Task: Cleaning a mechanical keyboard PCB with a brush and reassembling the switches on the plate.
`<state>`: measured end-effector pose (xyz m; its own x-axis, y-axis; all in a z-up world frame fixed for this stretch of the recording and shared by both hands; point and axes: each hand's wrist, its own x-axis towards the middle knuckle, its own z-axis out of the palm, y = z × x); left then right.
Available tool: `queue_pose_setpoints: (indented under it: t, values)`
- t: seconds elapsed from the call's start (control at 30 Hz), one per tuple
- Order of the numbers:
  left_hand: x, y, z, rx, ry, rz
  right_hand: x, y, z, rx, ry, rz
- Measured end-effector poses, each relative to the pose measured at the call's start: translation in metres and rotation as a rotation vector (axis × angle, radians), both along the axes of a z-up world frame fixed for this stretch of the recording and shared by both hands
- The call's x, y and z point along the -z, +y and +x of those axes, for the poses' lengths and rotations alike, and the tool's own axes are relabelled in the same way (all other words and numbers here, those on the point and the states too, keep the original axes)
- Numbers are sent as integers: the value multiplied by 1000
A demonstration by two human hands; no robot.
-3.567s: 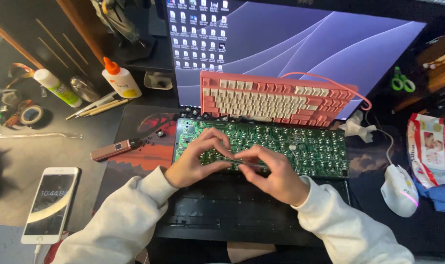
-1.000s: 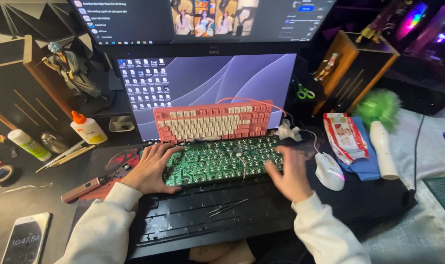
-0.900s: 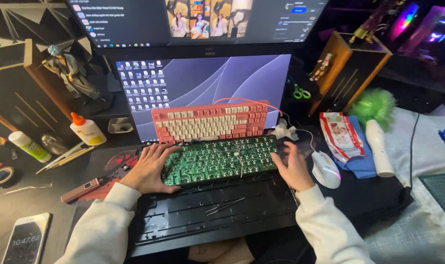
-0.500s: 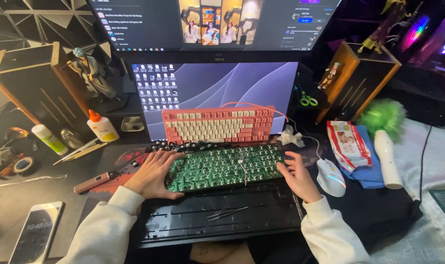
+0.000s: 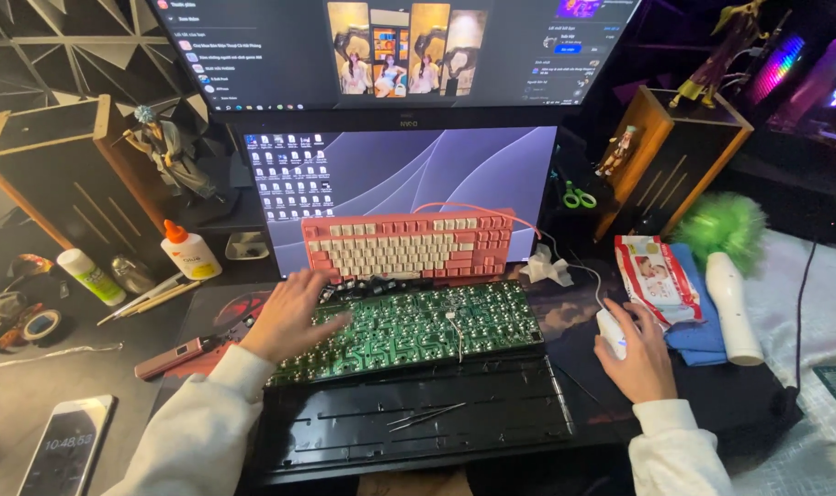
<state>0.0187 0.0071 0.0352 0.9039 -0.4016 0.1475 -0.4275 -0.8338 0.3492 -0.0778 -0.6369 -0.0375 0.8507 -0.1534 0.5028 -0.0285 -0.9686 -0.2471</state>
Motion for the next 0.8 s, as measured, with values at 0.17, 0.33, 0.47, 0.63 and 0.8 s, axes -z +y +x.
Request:
queue_pose_setpoints:
  t: [0.17, 0.33, 0.47, 0.63, 0.8]
  values:
    - [33, -3, 57, -201, -224, -358, 29, -18, 5, 16, -16, -20]
    - [17, -23, 54, -391, -41, -581, 38, -23, 1, 56, -7, -16]
    - [4, -26, 45, -393, 0, -583, 34, -21, -4, 73, 33, 8]
    - [8, -19, 47, -341, 168, -730, 25, -16, -7, 67, 44, 16]
    - [-11, -21, 34, -296, 230, -864, 21, -13, -7, 56, 51, 50]
